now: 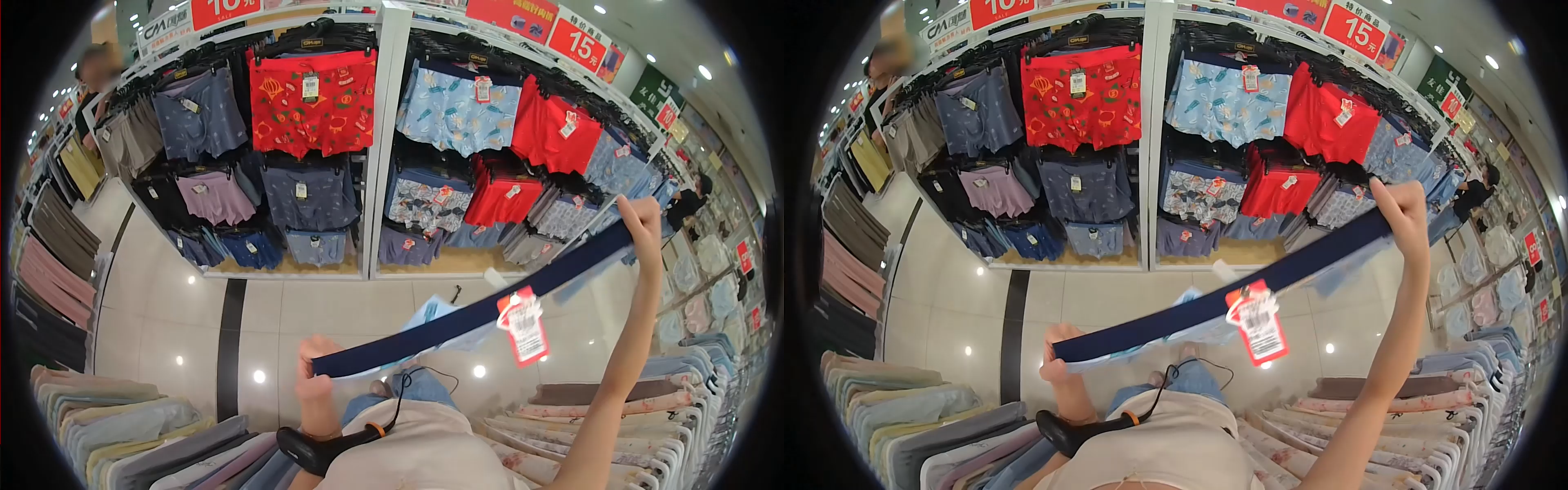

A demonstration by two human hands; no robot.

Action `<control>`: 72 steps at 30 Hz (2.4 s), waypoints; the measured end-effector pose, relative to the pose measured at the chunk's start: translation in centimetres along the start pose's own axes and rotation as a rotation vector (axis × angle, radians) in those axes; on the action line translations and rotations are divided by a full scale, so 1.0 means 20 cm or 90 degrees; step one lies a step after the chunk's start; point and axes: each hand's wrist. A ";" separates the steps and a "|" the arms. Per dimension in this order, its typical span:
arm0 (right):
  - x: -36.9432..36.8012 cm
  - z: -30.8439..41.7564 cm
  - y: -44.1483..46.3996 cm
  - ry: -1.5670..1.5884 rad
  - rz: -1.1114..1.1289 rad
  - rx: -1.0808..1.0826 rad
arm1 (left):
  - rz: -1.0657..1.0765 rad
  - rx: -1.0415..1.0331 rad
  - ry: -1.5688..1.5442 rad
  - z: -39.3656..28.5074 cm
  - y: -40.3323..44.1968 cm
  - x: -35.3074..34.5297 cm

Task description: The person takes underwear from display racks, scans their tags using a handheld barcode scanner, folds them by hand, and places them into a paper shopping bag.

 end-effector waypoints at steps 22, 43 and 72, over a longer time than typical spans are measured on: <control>-0.27 0.59 -0.17 0.730 0.364 0.173 | -0.058 0.271 0.780 0.22 0.15 -0.06; -0.88 0.37 -0.33 0.724 0.517 -0.454 | -0.024 0.245 0.624 0.66 0.06 -0.07; -0.37 -0.85 -0.23 0.292 -0.570 -0.543 | -0.512 0.198 0.510 1.16 0.77 -0.44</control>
Point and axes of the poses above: each hand's wrist, its own y-axis towards the middle knuckle, its own x-axis out of the back of the hand, z = x × y, and after that the axes turned 1 degree about y, right-handed
